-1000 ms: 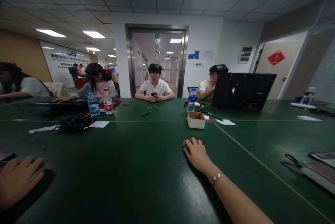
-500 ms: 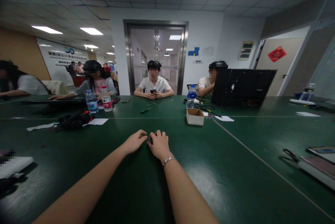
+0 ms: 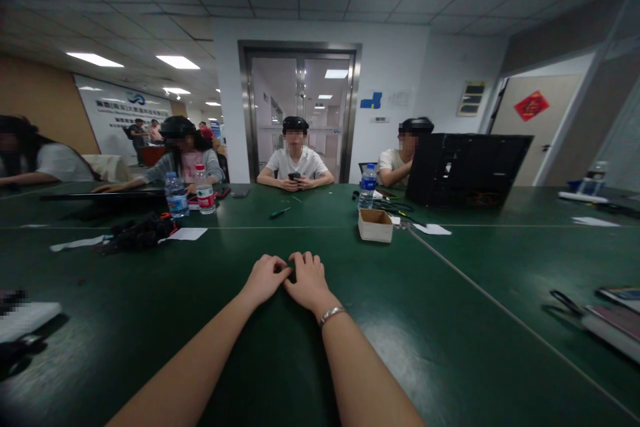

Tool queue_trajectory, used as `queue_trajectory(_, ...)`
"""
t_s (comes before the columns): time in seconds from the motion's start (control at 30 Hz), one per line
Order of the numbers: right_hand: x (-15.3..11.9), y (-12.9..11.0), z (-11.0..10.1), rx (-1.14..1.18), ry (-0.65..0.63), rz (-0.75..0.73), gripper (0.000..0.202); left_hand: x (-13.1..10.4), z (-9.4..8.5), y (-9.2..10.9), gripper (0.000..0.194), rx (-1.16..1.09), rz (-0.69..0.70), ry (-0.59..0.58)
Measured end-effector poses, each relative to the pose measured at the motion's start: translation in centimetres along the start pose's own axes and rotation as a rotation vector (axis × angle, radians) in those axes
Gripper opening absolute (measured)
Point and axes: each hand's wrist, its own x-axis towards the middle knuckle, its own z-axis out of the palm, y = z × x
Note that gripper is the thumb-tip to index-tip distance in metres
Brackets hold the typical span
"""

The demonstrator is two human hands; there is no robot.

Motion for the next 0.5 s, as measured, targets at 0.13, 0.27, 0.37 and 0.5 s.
queue_trajectory(0.13, 0.2, 0.8, 0.0, 0.065, 0.025, -0.007, 0.035, -0.5, -0.4, -0.1, 0.023, 0.063, 0.09, 0.008)
queue_trajectory(0.27, 0.5, 1.3, 0.2, 0.282, 0.09, -0.052, 0.042, -0.3, -0.3, -0.8, 0.021, -0.038, 0.091, -0.003)
queue_trajectory(0.37, 0.8, 1.6, 0.4, 0.474, 0.139, -0.021, 0.043, 0.0, -0.1, -1.2, 0.022, -0.145, 0.087, -0.005)
queue_trajectory(0.5, 1.1, 2.0, 0.6, 0.537, 0.149, 0.01, 0.027, 0.0, -0.2, -1.2, 0.023, -0.185, 0.097, -0.007)
